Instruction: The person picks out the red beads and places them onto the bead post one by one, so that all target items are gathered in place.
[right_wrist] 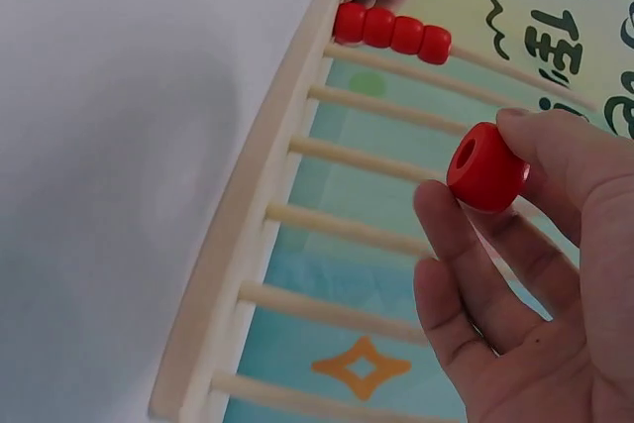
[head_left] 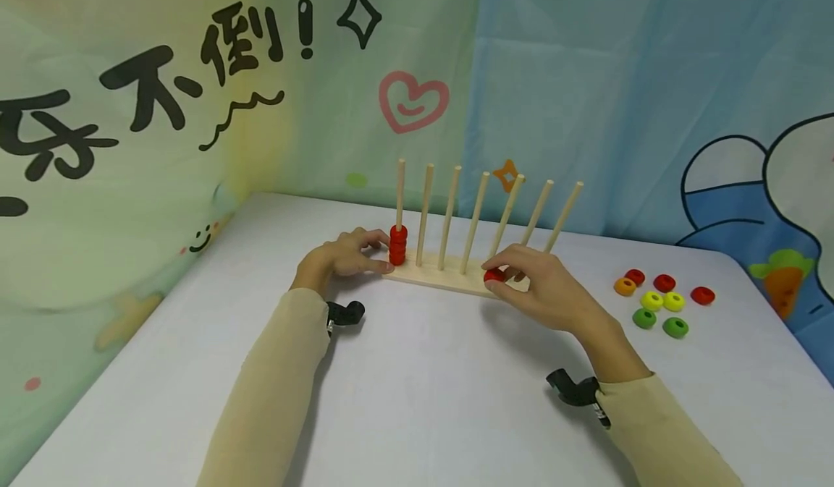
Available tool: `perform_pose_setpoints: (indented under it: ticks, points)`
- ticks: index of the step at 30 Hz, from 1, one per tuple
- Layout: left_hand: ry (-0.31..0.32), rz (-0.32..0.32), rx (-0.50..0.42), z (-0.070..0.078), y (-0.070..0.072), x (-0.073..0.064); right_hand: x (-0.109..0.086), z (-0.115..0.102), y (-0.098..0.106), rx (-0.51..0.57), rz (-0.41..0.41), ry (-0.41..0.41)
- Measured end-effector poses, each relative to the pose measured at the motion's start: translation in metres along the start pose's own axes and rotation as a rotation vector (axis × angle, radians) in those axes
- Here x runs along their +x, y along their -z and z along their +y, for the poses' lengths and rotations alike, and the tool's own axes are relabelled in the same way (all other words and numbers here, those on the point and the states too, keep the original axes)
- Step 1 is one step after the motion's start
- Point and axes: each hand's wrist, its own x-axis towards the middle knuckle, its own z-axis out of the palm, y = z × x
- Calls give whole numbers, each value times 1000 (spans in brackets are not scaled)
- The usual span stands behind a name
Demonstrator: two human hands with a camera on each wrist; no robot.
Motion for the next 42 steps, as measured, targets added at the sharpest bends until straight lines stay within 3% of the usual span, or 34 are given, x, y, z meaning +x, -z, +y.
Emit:
perform_pose_setpoints:
  ticks: [23, 35, 42]
  points:
    - [8, 12, -6, 1, 0, 0, 35, -24, -25, 87, 6, 134]
    - [22, 12, 3, 0, -2, 3, 47, -35, -32, 174, 2, 131]
    - [19, 16, 4, 2, -1, 1, 56, -41, -36, 203, 28, 198]
